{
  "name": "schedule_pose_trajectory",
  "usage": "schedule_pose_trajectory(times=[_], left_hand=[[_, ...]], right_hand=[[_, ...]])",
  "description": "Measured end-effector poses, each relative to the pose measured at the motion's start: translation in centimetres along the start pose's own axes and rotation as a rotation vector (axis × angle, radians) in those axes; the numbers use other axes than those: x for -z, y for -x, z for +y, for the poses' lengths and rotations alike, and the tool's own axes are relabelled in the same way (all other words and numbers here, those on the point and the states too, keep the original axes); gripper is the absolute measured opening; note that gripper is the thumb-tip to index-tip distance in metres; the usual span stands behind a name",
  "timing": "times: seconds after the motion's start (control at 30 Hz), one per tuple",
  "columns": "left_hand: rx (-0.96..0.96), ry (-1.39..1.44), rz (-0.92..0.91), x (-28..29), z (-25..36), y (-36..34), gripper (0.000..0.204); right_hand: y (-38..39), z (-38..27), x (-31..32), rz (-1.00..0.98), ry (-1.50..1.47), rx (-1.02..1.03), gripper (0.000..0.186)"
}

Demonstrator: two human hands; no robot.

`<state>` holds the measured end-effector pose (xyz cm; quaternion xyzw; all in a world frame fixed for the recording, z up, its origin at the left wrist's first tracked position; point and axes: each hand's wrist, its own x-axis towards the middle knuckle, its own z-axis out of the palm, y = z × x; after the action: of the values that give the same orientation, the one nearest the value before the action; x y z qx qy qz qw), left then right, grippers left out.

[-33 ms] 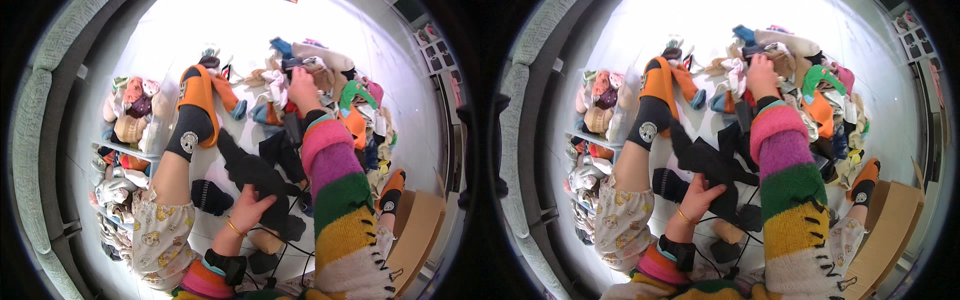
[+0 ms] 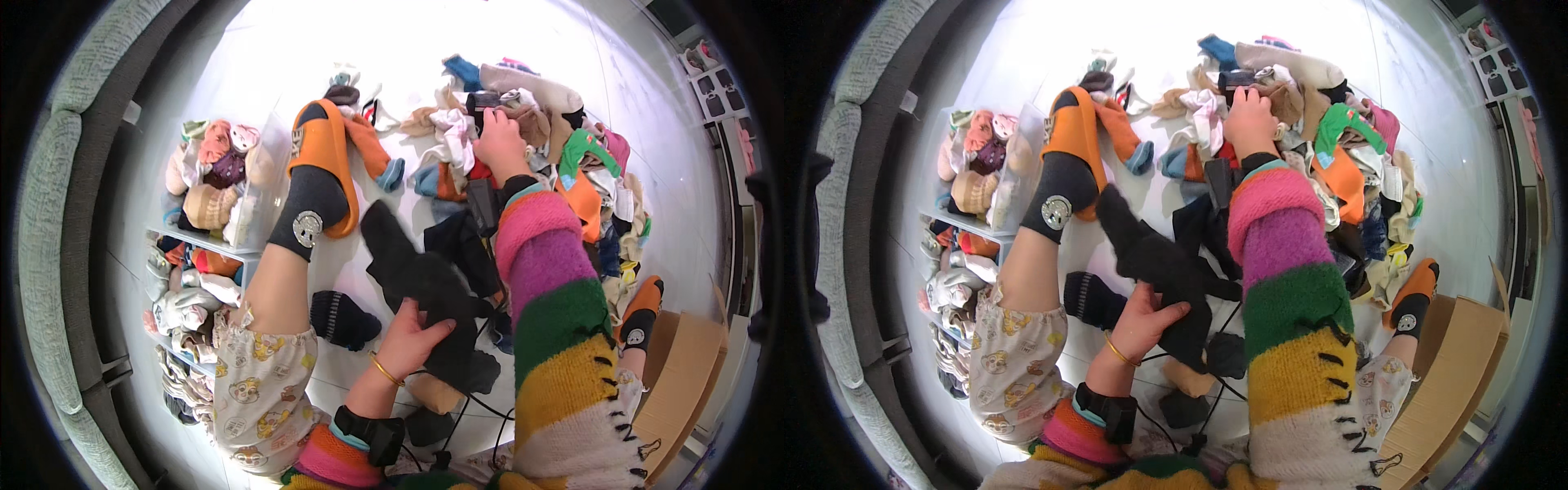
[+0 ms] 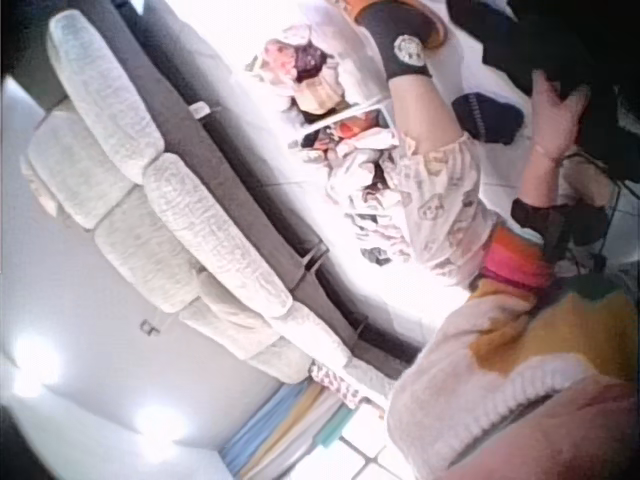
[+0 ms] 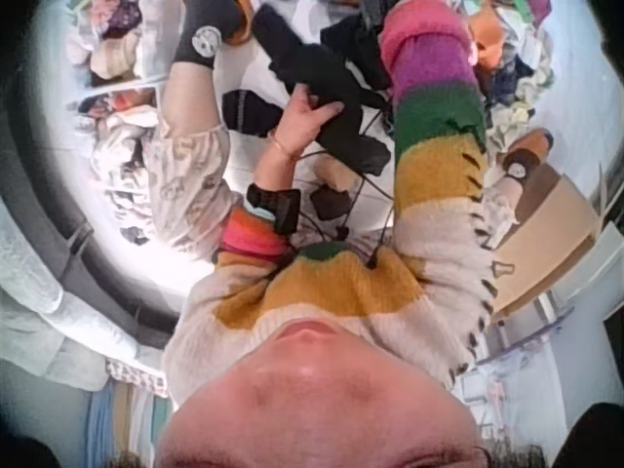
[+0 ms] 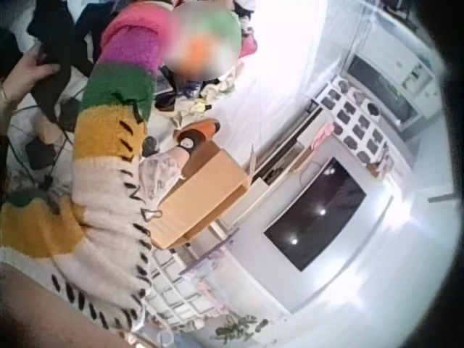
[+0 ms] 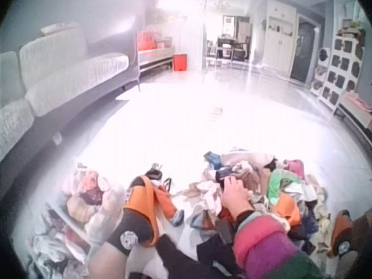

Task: The person sits on the floor and sorts a large pile of socks by picking them up one by one, inspecting each sock, and placing them into a cardboard box. The person handles socks of various colors and sizes, occasionally turning them over to check for matches.

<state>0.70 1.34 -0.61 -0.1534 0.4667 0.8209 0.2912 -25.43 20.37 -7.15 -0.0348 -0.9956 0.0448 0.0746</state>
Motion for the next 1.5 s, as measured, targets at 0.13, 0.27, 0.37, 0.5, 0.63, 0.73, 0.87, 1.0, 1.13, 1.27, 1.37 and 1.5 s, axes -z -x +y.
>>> schedule_pose_trajectory(times=[0.13, 0.27, 0.37, 0.5, 0.63, 0.73, 0.87, 1.0, 1.13, 1.27, 1.37, 1.5], left_hand=[[-0.066, -0.137, 0.015, 0.2, 0.4, -0.5, 0.027], [-0.123, 0.088, 0.077, -0.6, 0.8, 0.5, 0.021], [-0.175, 0.137, 0.044, -1.4, 1.2, 1.8, 0.03], [-0.204, 0.217, -0.08, -2.9, 2.9, 4.3, 0.035], [-0.201, 0.196, -0.191, -4.8, 4.6, 7.9, 0.037], [-0.17, 0.214, -0.301, -6.1, 5.0, 10.8, 0.043], [-0.14, 0.293, -0.396, -7.6, 4.1, 13.0, 0.046], [-0.059, 0.33, -0.325, -7.8, 2.1, 13.7, 0.042], [-0.024, 0.312, -0.193, -7.1, -0.8, 13.9, 0.04], [-0.064, 0.224, -0.125, -6.3, -3.7, 13.5, 0.042], [0.1, 0.098, -0.185, -5.7, -5.5, 13.6, 0.044], [-0.331, -0.647, -0.078, -5.0, -7.1, 14.3, 0.049]], right_hand=[[-0.8, 2.4, 1.2, -0.08, -0.104, 0.003, 0.022], [0.2, 5.1, 10.5, 0.073, -1.14, -0.145, 0.026], [5.1, 8.6, 20.0, -0.175, -1.667, -0.254, 0.015], [12.2, 10.6, 29.1, -0.114, -1.754, -0.285, 0.012], [18.7, 11.6, 35.3, -0.011, -1.809, -0.418, 0.019], [22.8, 12.1, 37.1, -0.033, -1.832, -0.362, 0.019], [26.7, 11.9, 35.2, 0.12, -1.598, -0.248, 0.012], [32.4, 9.2, 29.3, 0.045, -1.053, -0.043, 0.018], [38.2, 4.3, 24.2, -0.153, -0.782, 0.096, 0.036], [43.7, 0.4, 23.1, -0.414, -1.612, -0.096, 0.05], [45.1, -0.8, 21.8, -0.303, -1.637, -0.308, 0.027], [45.7, -0.4, 19.7, -0.333, -1.674, -0.41, 0.013]])
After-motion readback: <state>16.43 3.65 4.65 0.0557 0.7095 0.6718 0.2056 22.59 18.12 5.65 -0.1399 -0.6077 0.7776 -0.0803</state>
